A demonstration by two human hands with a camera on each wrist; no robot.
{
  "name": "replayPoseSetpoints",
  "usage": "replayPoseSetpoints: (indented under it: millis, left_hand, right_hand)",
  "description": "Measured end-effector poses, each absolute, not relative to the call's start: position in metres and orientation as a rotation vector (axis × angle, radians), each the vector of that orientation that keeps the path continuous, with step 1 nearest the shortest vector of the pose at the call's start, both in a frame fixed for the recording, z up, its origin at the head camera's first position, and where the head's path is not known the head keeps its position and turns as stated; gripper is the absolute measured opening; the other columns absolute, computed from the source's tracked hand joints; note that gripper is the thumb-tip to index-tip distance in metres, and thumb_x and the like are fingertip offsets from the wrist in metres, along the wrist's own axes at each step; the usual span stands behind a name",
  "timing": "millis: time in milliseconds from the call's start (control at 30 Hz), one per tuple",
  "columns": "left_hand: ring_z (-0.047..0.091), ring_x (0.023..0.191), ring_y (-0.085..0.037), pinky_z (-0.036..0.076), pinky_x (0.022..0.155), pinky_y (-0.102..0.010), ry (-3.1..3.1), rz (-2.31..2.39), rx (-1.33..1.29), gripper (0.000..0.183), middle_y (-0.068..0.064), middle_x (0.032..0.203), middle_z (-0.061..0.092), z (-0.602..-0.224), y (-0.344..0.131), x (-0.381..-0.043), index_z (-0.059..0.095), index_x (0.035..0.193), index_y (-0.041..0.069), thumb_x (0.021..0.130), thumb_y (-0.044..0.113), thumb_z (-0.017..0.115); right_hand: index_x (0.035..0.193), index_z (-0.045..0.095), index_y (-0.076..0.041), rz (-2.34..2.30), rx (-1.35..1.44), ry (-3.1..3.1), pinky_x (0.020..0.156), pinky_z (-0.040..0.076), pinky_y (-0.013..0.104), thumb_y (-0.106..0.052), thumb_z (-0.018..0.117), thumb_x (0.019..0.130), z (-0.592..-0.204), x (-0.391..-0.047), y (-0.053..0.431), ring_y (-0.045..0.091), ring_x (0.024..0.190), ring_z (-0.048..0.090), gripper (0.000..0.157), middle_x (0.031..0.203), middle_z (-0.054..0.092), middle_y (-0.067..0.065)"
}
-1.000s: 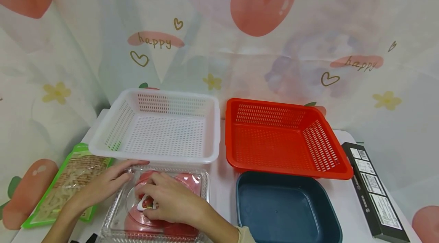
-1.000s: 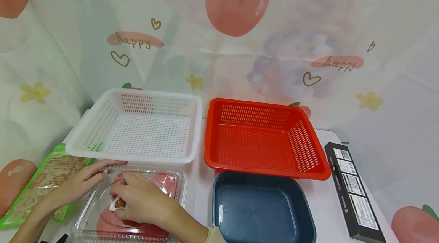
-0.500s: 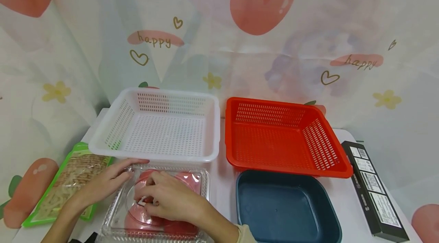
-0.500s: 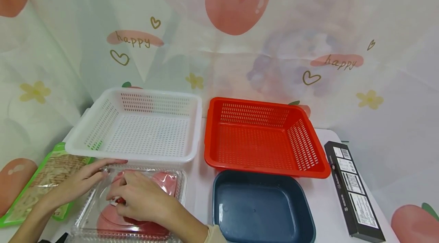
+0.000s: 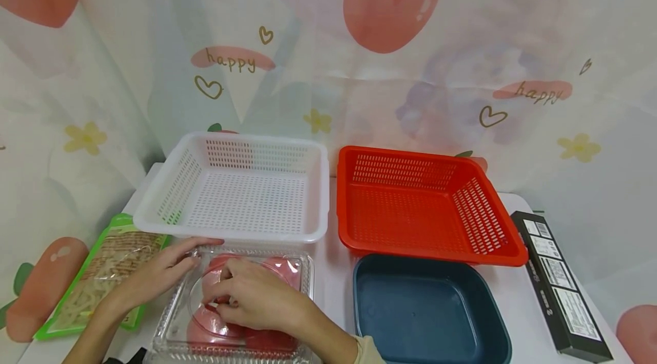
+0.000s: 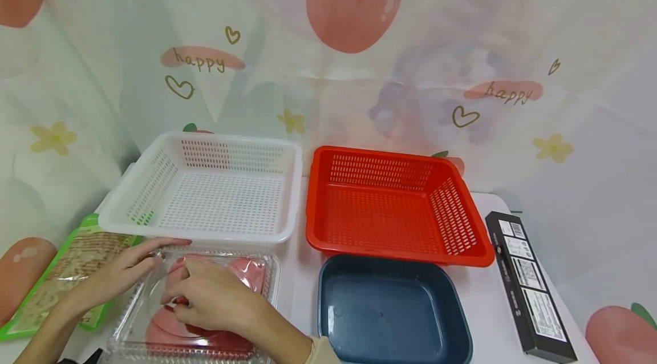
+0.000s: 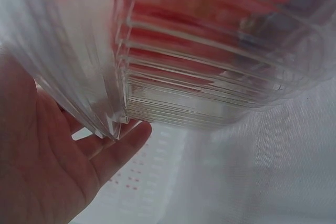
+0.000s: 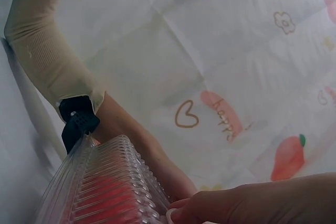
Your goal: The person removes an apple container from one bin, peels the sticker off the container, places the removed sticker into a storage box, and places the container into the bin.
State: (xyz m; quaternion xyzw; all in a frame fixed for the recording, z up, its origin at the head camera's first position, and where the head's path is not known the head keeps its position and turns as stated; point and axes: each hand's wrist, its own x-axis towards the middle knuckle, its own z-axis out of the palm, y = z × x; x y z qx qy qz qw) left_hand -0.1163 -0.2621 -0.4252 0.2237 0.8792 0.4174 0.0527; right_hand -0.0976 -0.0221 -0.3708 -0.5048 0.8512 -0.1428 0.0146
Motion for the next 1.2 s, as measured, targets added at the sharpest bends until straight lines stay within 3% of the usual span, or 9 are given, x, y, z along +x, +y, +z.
replayPoseSetpoints:
  millis: [600,967,1200]
  left_hand:
    - [0.042,0.12,0.011,0.041,0.094,-0.016,2.696,1.255,0.694,0.038,0.004,0.14,0.052,-0.4248,-0.2617,-0.1156,0.053,0.136,0.029,0.103,0.013,0.044]
    - [0.043,0.12,0.011,0.041,0.093,-0.016,2.708,1.245,0.69,0.038,0.004,0.14,0.052,-0.4236,-0.2604,-0.1159,0.053,0.135,0.03,0.102,0.013,0.044]
    - [0.043,0.119,0.011,0.04,0.092,-0.015,2.7,1.249,0.691,0.037,0.004,0.14,0.052,-0.4238,-0.2605,-0.1154,0.053,0.135,0.029,0.103,0.014,0.044]
  right_hand:
    - [0.108,0.073,-0.029,-0.445,-1.534,2.597,0.064,0.029,0.004,-0.015,0.064,0.09,-0.3696,-0.0964,-0.022,-0.003,0.074,0.043,0.025,0.086,0.062,-0.014]
    - [0.107,0.074,-0.027,-0.422,-1.533,2.596,0.067,0.031,0.003,-0.023,0.064,0.091,-0.3704,-0.0981,-0.0223,-0.004,0.078,0.047,0.019,0.089,0.063,-0.014]
    - [0.106,0.074,-0.026,-0.421,-1.551,2.607,0.073,0.036,0.004,-0.021,0.057,0.096,-0.3721,-0.0977,-0.0227,-0.003,0.083,0.051,0.02,0.091,0.064,-0.014]
